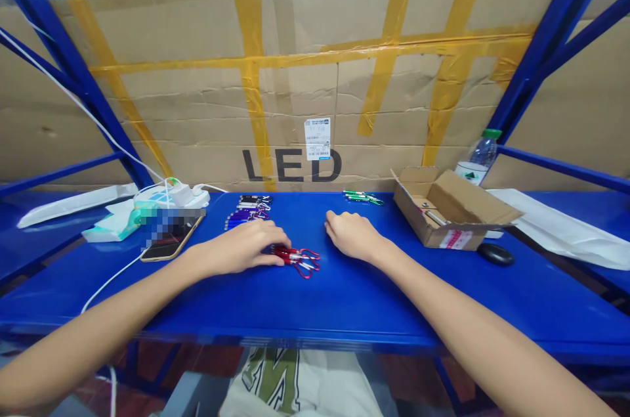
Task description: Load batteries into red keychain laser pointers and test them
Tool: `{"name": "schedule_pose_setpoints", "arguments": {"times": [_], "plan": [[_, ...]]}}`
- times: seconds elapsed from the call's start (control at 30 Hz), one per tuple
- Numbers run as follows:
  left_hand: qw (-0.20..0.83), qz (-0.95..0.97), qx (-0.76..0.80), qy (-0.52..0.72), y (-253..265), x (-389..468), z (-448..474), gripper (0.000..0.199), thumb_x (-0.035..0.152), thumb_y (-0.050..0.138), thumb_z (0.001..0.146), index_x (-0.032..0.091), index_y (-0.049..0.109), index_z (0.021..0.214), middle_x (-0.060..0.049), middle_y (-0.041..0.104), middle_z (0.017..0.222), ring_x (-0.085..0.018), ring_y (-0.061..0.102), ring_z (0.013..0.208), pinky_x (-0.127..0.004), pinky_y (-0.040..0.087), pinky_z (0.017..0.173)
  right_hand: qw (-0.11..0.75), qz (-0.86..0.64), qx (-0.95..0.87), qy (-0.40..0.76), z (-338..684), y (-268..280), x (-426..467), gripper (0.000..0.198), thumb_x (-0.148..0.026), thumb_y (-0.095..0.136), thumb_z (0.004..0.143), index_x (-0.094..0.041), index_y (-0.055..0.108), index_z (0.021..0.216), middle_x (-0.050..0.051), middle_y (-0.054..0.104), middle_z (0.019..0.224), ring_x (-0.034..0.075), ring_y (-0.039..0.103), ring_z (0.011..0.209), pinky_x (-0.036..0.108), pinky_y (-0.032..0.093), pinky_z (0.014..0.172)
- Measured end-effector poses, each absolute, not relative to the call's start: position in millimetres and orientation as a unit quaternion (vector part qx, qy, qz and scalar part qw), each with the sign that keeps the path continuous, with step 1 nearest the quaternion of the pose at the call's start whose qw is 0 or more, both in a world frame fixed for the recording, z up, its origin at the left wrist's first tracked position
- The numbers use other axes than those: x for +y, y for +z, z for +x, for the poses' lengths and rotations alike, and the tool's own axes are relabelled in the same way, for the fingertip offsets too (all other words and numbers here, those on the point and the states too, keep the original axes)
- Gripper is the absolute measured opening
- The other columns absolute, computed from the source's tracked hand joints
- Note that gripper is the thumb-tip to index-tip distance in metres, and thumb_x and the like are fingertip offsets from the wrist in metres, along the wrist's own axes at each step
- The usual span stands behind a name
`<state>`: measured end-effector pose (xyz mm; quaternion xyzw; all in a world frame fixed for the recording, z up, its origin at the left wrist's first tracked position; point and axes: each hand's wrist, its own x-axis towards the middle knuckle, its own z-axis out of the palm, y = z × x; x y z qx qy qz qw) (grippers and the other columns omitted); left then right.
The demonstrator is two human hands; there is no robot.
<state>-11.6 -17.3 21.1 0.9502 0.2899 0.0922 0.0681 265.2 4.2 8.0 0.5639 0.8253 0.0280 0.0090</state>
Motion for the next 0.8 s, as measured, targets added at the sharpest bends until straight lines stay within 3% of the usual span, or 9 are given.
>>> {"name": "schedule_pose_setpoints", "arguments": {"times": [0.1, 0.37, 0.63, 0.8], "plan": [[0.027, 0.935, 0.351, 0.031, 31, -18, -37, 0.036, 0.035, 0.073, 0.100, 0.021, 0.070, 0.133, -0.011, 0.076, 0.121, -0.032, 0.070, 0.113, -0.040, 0.050, 0.096, 0.016, 0.569, 0.822, 0.021, 266, 8, 5, 0.033, -0.036, 0.035, 0.113, -0.018, 0.060, 0.123, 0.019, 0.078, 0.109, 0.036, 0.077, 0.101, 0.037, 0.049, 0.076], [-0.040, 0.907, 0.418, 0.008, 27, -29, -105, 0.026, 0.037, 0.061, 0.106, 0.024, 0.073, 0.125, -0.009, 0.073, 0.124, -0.030, 0.070, 0.114, -0.039, 0.051, 0.097, -0.002, 0.563, 0.827, 0.008, 268, 5, 9, 0.031, -0.039, 0.039, 0.112, -0.019, 0.060, 0.122, 0.019, 0.078, 0.113, 0.037, 0.076, 0.103, 0.041, 0.052, 0.079], [-0.137, 0.884, 0.446, -0.024, 28, -8, -99, 0.021, 0.030, 0.064, 0.104, 0.020, 0.074, 0.120, -0.012, 0.072, 0.120, -0.032, 0.069, 0.110, -0.041, 0.053, 0.091, -0.043, 0.612, 0.790, 0.020, 281, 2, 27, 0.034, -0.037, 0.038, 0.111, -0.016, 0.062, 0.123, 0.021, 0.077, 0.116, 0.038, 0.076, 0.104, 0.044, 0.053, 0.083], [-0.145, 0.876, 0.459, -0.026, 39, -7, -85, 0.024, 0.029, 0.075, 0.097, 0.022, 0.072, 0.120, -0.012, 0.072, 0.119, -0.033, 0.069, 0.109, -0.040, 0.053, 0.087, -0.086, 0.633, 0.768, 0.041, 296, -3, 46, 0.034, -0.029, 0.037, 0.110, -0.014, 0.063, 0.126, 0.021, 0.071, 0.133, 0.035, 0.066, 0.122, 0.044, 0.051, 0.099]]}}
